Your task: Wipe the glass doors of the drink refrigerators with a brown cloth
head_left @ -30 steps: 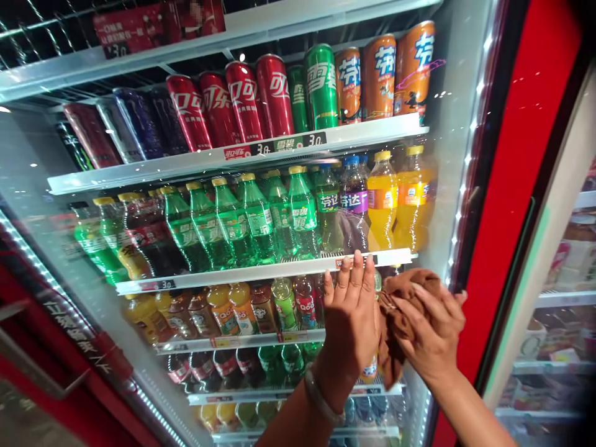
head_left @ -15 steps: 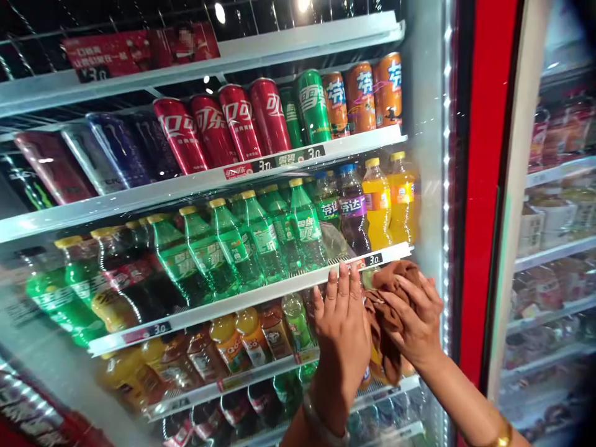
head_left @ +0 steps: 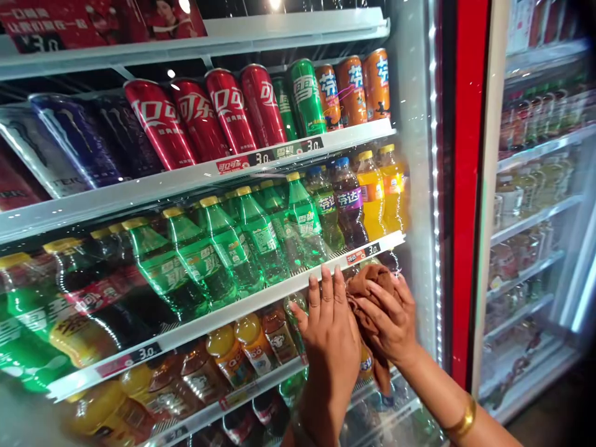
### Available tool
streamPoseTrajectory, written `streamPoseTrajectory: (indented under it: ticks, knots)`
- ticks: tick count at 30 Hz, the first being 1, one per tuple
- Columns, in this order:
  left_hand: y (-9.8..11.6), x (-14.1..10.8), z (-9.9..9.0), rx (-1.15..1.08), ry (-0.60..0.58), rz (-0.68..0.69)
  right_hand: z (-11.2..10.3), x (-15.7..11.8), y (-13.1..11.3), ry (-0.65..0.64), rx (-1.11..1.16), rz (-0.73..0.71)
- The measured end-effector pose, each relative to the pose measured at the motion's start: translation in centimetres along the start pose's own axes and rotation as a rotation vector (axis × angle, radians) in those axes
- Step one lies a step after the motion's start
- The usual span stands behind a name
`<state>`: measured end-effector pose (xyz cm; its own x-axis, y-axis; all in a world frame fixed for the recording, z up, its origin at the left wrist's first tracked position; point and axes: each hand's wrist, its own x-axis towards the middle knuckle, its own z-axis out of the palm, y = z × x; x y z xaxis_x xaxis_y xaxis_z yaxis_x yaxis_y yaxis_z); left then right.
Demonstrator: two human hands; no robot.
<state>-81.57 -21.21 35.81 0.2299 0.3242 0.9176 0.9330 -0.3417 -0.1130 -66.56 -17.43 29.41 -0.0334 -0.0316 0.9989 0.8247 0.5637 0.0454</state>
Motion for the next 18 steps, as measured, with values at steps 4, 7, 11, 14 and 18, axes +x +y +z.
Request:
streamPoseTrajectory:
  ticks: [4, 7, 11, 14, 18]
  knots:
    - [-0.6, -0.4, -0.8, -0.043, -0.002, 0.012, -0.1, 2.8, 1.6, 0.090, -0.087, 0.143]
    - [-0.9, -0.3, -1.2, -0.057, -0.003, 0.002, 1.0, 7.3, 0.8, 0.201, -0.108, 0.192]
    - [-1.6, -0.2, -1.4, -0.068, 0.011, -0.027, 2.0, 8.6, -2.2, 0.129, -0.058, 0.142]
    - [-2.3, -0.4, -1.4, -0.063, 0.034, -0.034, 1.7, 5.2, -3.2, 0.026, -0.047, 0.060]
    - [-2.7, -0.8, -1.7, -0.043, 0.063, -0.036, 0.8, 1.8, -1.3, 0.015, -0.086, 0.074]
